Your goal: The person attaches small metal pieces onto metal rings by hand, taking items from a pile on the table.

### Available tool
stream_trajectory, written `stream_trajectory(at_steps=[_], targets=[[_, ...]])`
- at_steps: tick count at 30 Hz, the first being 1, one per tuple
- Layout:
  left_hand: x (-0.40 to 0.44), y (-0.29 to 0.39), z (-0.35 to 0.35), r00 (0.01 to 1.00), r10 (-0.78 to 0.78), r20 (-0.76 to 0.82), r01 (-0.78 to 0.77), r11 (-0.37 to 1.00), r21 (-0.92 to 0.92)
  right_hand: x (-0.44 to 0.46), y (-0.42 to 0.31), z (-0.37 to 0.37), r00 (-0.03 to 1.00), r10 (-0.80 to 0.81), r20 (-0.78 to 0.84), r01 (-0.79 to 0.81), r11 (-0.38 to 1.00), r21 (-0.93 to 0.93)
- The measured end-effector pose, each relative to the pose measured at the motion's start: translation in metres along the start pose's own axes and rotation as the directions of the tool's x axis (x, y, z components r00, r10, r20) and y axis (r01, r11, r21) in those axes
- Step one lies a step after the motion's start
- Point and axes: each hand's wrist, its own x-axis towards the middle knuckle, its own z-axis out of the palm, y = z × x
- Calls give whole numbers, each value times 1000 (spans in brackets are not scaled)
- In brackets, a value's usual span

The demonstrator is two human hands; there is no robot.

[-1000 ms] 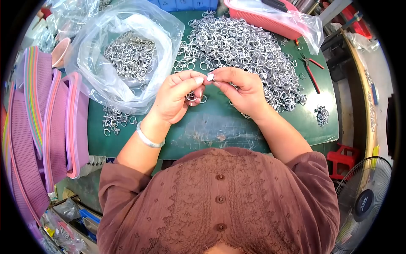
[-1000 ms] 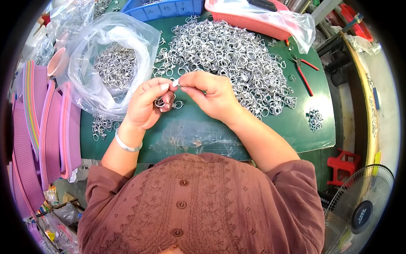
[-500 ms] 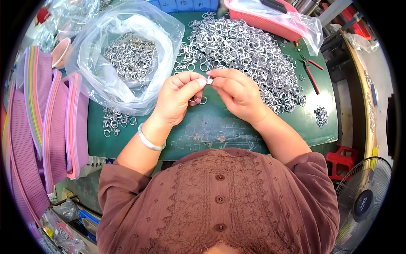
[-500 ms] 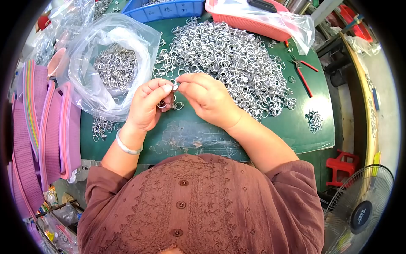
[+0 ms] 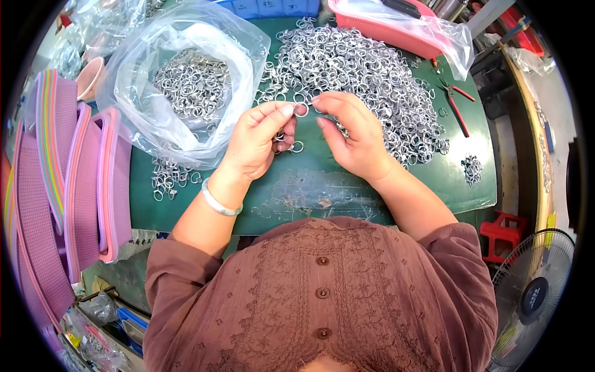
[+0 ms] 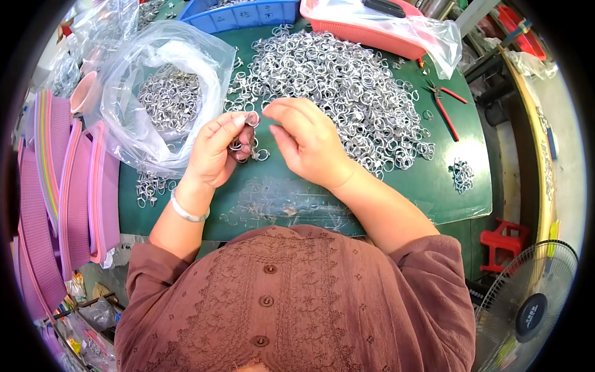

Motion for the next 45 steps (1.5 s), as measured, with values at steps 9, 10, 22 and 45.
stream_trajectory(at_steps=[9,10,22,45], targets=[[4,0,-8,994,-23,111,35,993,-114,-2,0,-1,993,122,3,-122,991,54],[4,-1,-9,993,-24,120,37,993,-114,-2,0,-1,993,120,6,-120,991,52],[10,-1,-21,995,-28,95,65,909,-412,-9,4,6,923,73,379,-88,996,23],[9,-1,-16,989,-137,-47,117,949,-293,-7,6,-2,793,379,477,-519,830,203]])
